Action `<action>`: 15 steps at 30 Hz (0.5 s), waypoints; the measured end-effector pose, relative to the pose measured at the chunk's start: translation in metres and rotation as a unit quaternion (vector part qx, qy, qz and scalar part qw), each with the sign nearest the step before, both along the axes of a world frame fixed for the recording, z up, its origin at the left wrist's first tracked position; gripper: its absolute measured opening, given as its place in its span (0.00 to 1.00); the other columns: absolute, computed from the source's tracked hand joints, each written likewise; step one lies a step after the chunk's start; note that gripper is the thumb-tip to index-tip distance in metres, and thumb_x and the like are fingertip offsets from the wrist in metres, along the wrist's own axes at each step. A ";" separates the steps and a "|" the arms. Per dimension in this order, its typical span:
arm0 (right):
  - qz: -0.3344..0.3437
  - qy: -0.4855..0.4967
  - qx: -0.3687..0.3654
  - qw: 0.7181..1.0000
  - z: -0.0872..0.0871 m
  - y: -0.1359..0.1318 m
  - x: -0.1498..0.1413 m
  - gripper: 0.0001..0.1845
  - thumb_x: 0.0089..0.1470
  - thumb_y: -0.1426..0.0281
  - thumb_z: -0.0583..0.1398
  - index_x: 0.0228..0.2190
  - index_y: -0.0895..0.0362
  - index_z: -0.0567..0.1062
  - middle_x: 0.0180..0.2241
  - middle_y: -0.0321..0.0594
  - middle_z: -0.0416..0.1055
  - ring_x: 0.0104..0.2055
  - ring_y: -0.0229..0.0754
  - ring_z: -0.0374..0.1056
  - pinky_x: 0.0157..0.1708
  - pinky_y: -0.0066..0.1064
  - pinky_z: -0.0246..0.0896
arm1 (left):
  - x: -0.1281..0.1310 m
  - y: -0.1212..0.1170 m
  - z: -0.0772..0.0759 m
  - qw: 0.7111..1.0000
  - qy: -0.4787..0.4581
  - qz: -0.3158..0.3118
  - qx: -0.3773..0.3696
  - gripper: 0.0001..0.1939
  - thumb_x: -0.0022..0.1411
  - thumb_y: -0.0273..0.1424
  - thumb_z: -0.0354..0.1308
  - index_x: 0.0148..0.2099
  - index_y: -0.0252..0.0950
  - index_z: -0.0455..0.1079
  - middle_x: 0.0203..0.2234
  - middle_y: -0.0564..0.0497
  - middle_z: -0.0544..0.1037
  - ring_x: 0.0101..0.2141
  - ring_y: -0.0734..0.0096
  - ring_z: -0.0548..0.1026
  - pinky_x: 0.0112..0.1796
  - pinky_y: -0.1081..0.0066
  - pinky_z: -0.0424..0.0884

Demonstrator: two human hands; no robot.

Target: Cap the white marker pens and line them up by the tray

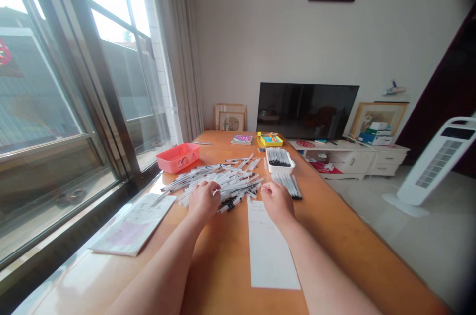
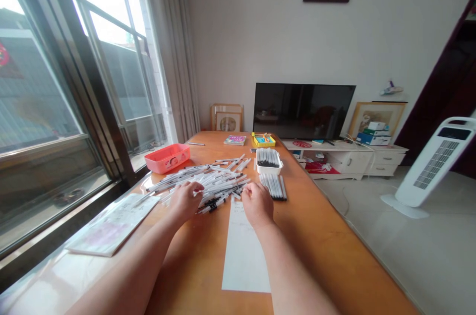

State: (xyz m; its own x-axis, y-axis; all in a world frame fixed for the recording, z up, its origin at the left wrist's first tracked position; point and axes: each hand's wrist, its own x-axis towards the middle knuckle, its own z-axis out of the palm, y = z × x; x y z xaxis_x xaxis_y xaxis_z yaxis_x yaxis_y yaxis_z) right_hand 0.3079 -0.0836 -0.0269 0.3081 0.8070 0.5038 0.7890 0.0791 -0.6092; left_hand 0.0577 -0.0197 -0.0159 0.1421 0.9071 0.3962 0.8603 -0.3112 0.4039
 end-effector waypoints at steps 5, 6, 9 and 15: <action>-0.002 -0.007 0.013 1.000 -0.003 0.000 -0.001 0.09 0.57 0.71 0.57 0.29 0.53 0.77 0.34 0.40 0.75 0.40 0.45 0.68 0.40 0.31 0.58 | 0.015 -0.009 0.000 0.997 0.066 -0.028 0.026 0.17 0.66 0.40 0.54 0.53 0.48 0.77 0.54 0.43 0.74 0.53 0.47 0.67 0.52 0.52 0.59; -0.002 -0.009 0.014 1.000 -0.003 0.001 -0.001 0.09 0.57 0.71 0.57 0.30 0.53 0.77 0.33 0.40 0.75 0.40 0.45 0.68 0.40 0.31 0.58 | 0.017 -0.009 -0.001 0.996 0.076 -0.033 0.030 0.17 0.66 0.40 0.54 0.54 0.49 0.77 0.56 0.43 0.73 0.55 0.46 0.65 0.53 0.51 0.58; 0.000 -0.011 0.018 1.000 -0.004 0.002 -0.002 0.09 0.58 0.71 0.57 0.30 0.53 0.77 0.33 0.40 0.75 0.41 0.45 0.68 0.41 0.31 0.59 | 0.023 -0.009 -0.004 0.994 0.091 -0.037 0.041 0.15 0.67 0.38 0.53 0.51 0.49 0.78 0.55 0.43 0.74 0.58 0.45 0.62 0.55 0.50 0.54; 0.000 -0.004 0.020 1.000 -0.002 0.003 -0.003 0.09 0.58 0.70 0.57 0.29 0.53 0.77 0.33 0.41 0.75 0.41 0.45 0.69 0.42 0.32 0.59 | 0.025 -0.009 -0.002 0.996 0.065 -0.033 0.053 0.13 0.67 0.35 0.53 0.43 0.47 0.80 0.50 0.44 0.78 0.57 0.45 0.62 0.56 0.48 0.51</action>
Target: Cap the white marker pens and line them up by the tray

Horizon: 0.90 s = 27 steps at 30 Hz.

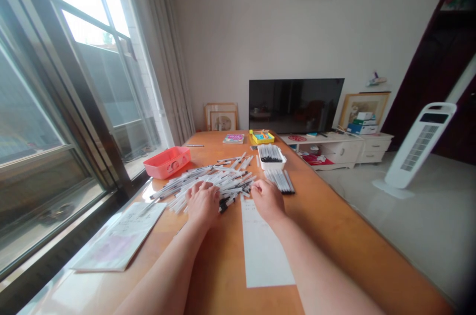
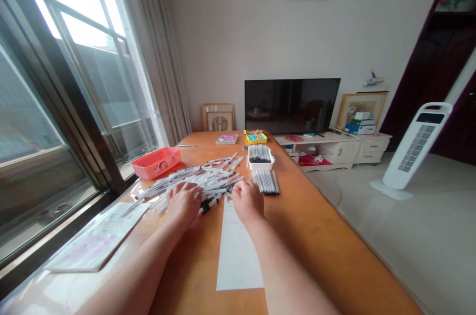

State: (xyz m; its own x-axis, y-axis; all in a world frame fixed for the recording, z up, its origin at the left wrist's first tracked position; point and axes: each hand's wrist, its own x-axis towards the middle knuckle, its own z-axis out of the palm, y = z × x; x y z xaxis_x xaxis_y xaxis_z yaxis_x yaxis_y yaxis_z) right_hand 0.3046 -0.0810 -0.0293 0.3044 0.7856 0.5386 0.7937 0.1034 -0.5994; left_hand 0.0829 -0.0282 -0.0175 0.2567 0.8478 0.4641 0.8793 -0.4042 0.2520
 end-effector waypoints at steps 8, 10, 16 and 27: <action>0.109 0.258 -0.027 0.960 0.009 -0.004 -0.009 0.20 0.60 0.54 0.58 0.26 0.55 0.76 0.28 0.37 0.75 0.31 0.42 0.69 0.29 0.29 0.58 | 0.003 0.001 0.000 0.986 -0.151 -0.066 0.022 0.16 0.70 0.41 0.52 0.47 0.47 0.81 0.45 0.45 0.81 0.50 0.51 0.71 0.54 0.55 0.61; 0.148 0.377 -0.059 0.912 0.010 -0.004 -0.012 0.22 0.57 0.49 0.61 0.30 0.56 0.78 0.32 0.39 0.78 0.30 0.41 0.70 0.25 0.28 0.57 | 0.005 -0.001 0.001 0.977 -0.173 -0.124 0.012 0.16 0.70 0.41 0.53 0.46 0.46 0.81 0.42 0.46 0.81 0.46 0.55 0.73 0.53 0.58 0.63; 0.185 0.553 -0.032 0.812 0.013 -0.002 -0.015 0.24 0.50 0.49 0.68 0.34 0.58 0.76 0.35 0.42 0.78 0.25 0.36 0.71 0.16 0.23 0.49 | 0.004 -0.004 0.003 0.958 -0.213 -0.186 -0.052 0.15 0.67 0.43 0.57 0.47 0.45 0.81 0.39 0.46 0.82 0.44 0.56 0.75 0.51 0.59 0.65; 0.086 0.503 -0.006 0.860 0.009 0.001 -0.009 0.19 0.55 0.51 0.63 0.28 0.54 0.69 0.24 0.37 0.77 0.18 0.34 0.63 0.18 0.26 0.53 | 0.009 -0.008 0.005 0.995 -0.010 -0.086 -0.043 0.11 0.64 0.34 0.56 0.38 0.44 0.81 0.39 0.44 0.80 0.47 0.51 0.70 0.47 0.57 0.62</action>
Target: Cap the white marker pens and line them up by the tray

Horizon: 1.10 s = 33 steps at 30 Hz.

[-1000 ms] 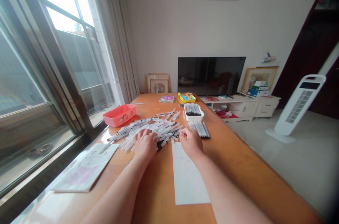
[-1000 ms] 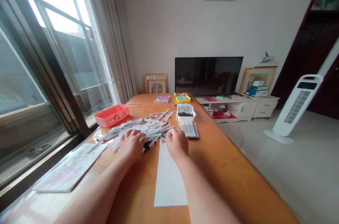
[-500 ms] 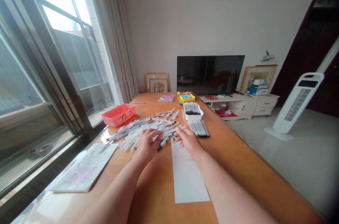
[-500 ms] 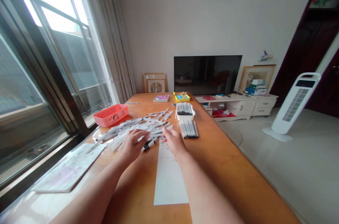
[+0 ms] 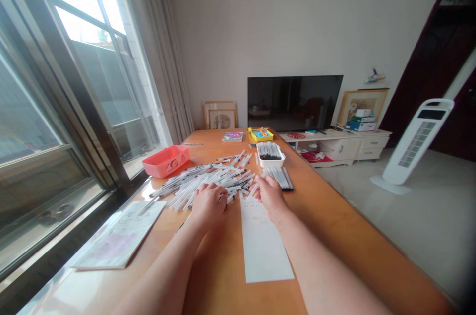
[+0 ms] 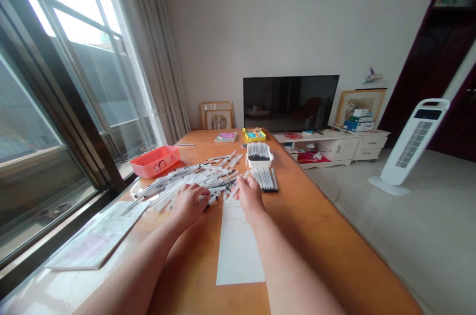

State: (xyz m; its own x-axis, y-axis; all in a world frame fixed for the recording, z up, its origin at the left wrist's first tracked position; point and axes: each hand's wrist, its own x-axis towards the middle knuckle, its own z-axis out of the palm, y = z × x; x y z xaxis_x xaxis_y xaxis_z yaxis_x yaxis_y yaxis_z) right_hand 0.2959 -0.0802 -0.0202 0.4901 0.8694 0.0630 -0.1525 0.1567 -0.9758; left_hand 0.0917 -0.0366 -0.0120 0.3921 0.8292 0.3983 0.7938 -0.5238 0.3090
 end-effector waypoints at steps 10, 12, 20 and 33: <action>-0.001 -0.014 0.005 1.000 -0.002 0.001 0.000 0.20 0.55 0.52 0.63 0.25 0.53 0.66 0.22 0.36 0.75 0.19 0.35 0.62 0.20 0.27 0.54 | 0.007 -0.005 -0.004 0.998 0.062 -0.004 0.009 0.11 0.64 0.38 0.56 0.37 0.46 0.80 0.41 0.44 0.77 0.47 0.49 0.68 0.48 0.55 0.59; 0.000 -0.016 0.006 1.000 -0.001 0.001 0.000 0.20 0.55 0.53 0.63 0.25 0.54 0.66 0.22 0.36 0.75 0.19 0.35 0.62 0.20 0.27 0.54 | 0.006 -0.005 -0.003 0.998 0.062 -0.005 0.007 0.10 0.63 0.36 0.57 0.36 0.46 0.80 0.41 0.44 0.77 0.47 0.49 0.68 0.48 0.54 0.60; -0.001 -0.013 0.007 1.000 0.000 0.001 0.001 0.20 0.54 0.52 0.63 0.25 0.54 0.67 0.21 0.35 0.74 0.19 0.35 0.62 0.20 0.27 0.55 | -0.003 0.005 -0.002 0.998 0.048 0.031 -0.017 0.13 0.66 0.36 0.53 0.39 0.45 0.80 0.42 0.43 0.79 0.48 0.49 0.69 0.46 0.56 0.61; -0.005 -0.027 0.010 1.000 -0.001 0.002 0.002 0.19 0.54 0.53 0.63 0.24 0.53 0.66 0.20 0.35 0.73 0.18 0.36 0.61 0.19 0.28 0.54 | -0.012 0.001 0.014 0.995 0.062 0.057 -0.049 0.12 0.62 0.29 0.52 0.39 0.44 0.78 0.42 0.48 0.79 0.46 0.55 0.71 0.46 0.60 0.65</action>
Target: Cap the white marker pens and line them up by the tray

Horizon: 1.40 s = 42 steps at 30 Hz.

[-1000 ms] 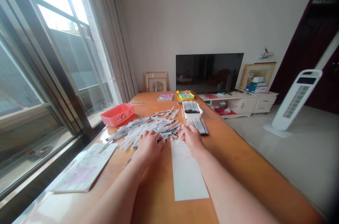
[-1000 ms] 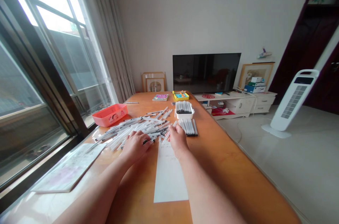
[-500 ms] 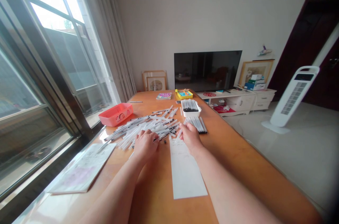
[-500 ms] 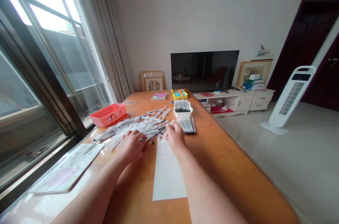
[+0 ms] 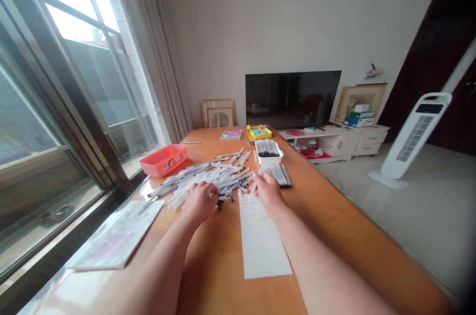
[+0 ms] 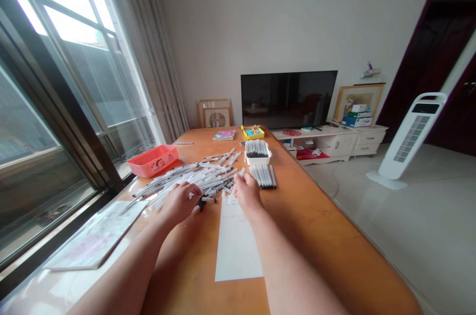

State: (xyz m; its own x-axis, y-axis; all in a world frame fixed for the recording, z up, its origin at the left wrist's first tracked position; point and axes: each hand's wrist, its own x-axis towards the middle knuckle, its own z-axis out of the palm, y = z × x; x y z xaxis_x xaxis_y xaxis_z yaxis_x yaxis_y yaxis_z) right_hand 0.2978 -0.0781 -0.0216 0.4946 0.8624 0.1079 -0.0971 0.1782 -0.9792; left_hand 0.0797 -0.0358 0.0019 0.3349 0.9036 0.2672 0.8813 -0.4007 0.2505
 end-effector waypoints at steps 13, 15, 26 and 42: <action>0.001 0.005 0.002 1.000 0.001 -0.001 0.000 0.19 0.55 0.54 0.63 0.24 0.53 0.65 0.19 0.35 0.73 0.17 0.35 0.60 0.19 0.27 0.54 | -0.004 0.007 -0.015 0.997 0.053 -0.035 0.033 0.15 0.69 0.38 0.50 0.48 0.51 0.78 0.50 0.48 0.76 0.52 0.52 0.67 0.51 0.54 0.61; 0.000 0.005 0.002 1.000 0.001 -0.001 0.000 0.19 0.55 0.54 0.63 0.24 0.53 0.65 0.19 0.36 0.73 0.17 0.35 0.60 0.19 0.27 0.53 | -0.006 0.011 -0.018 0.998 0.050 -0.034 0.035 0.17 0.71 0.38 0.47 0.49 0.50 0.79 0.52 0.48 0.76 0.53 0.53 0.67 0.52 0.54 0.61; -0.005 0.000 0.002 1.000 0.003 -0.004 -0.001 0.19 0.54 0.55 0.63 0.23 0.53 0.65 0.19 0.36 0.73 0.17 0.35 0.60 0.18 0.27 0.54 | -0.011 0.023 -0.031 0.996 0.056 -0.028 0.068 0.22 0.74 0.38 0.41 0.56 0.48 0.75 0.59 0.49 0.74 0.62 0.53 0.62 0.58 0.51 0.57; 0.001 0.001 0.003 1.000 0.004 -0.004 -0.001 0.20 0.53 0.53 0.63 0.23 0.52 0.65 0.19 0.35 0.72 0.18 0.36 0.60 0.19 0.29 0.53 | -0.010 0.012 -0.018 0.998 0.041 -0.021 0.033 0.12 0.65 0.35 0.51 0.44 0.43 0.76 0.58 0.47 0.74 0.62 0.51 0.62 0.62 0.50 0.52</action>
